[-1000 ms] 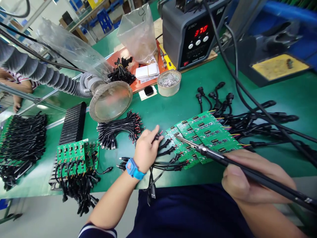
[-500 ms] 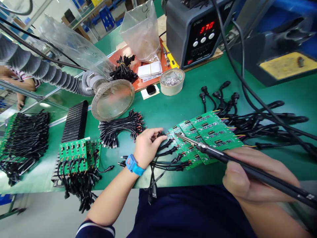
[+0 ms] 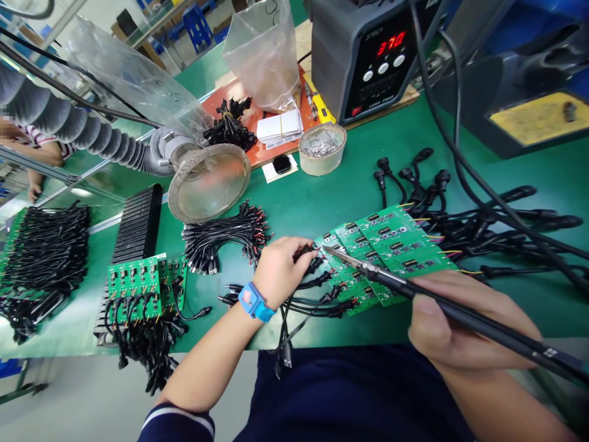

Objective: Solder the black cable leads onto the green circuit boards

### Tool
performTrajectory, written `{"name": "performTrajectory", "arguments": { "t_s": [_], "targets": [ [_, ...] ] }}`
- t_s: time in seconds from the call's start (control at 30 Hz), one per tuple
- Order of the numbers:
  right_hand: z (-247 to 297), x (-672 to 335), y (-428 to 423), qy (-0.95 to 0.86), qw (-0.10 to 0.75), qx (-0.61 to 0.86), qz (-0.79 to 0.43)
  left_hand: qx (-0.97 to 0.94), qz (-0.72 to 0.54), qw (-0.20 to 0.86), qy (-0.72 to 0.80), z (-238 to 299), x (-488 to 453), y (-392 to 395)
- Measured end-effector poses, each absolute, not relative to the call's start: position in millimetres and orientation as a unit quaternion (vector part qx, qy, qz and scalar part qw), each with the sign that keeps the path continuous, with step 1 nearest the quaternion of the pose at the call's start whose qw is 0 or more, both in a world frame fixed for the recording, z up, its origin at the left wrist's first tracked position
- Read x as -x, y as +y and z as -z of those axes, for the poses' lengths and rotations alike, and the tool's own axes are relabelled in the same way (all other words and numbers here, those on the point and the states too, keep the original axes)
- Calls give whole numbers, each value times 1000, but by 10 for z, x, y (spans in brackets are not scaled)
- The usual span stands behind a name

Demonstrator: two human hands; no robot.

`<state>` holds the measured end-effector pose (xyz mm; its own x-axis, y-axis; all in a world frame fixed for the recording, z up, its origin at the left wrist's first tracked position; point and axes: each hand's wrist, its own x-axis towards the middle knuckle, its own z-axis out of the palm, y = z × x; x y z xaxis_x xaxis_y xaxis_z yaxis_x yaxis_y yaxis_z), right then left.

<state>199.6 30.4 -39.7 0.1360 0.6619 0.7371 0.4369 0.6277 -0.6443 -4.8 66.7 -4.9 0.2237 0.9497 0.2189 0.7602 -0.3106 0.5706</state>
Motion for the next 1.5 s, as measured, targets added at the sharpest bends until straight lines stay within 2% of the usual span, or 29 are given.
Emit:
{"name": "performTrajectory", "arguments": {
  "t_s": [0.53, 1.2, 1.5],
  "targets": [
    [375, -1956, 313, -649, 624, 431, -71, -733, -292, 213, 577, 77, 48, 639],
    [374, -1982, 302, -673, 586, 443, -87, -723, -282, 211, 595, 104, 20, 635],
    [375, -1962, 317, -656, 607, 446, -48, -724, -280, 213, 593, 101, 23, 633]
  ]
}}
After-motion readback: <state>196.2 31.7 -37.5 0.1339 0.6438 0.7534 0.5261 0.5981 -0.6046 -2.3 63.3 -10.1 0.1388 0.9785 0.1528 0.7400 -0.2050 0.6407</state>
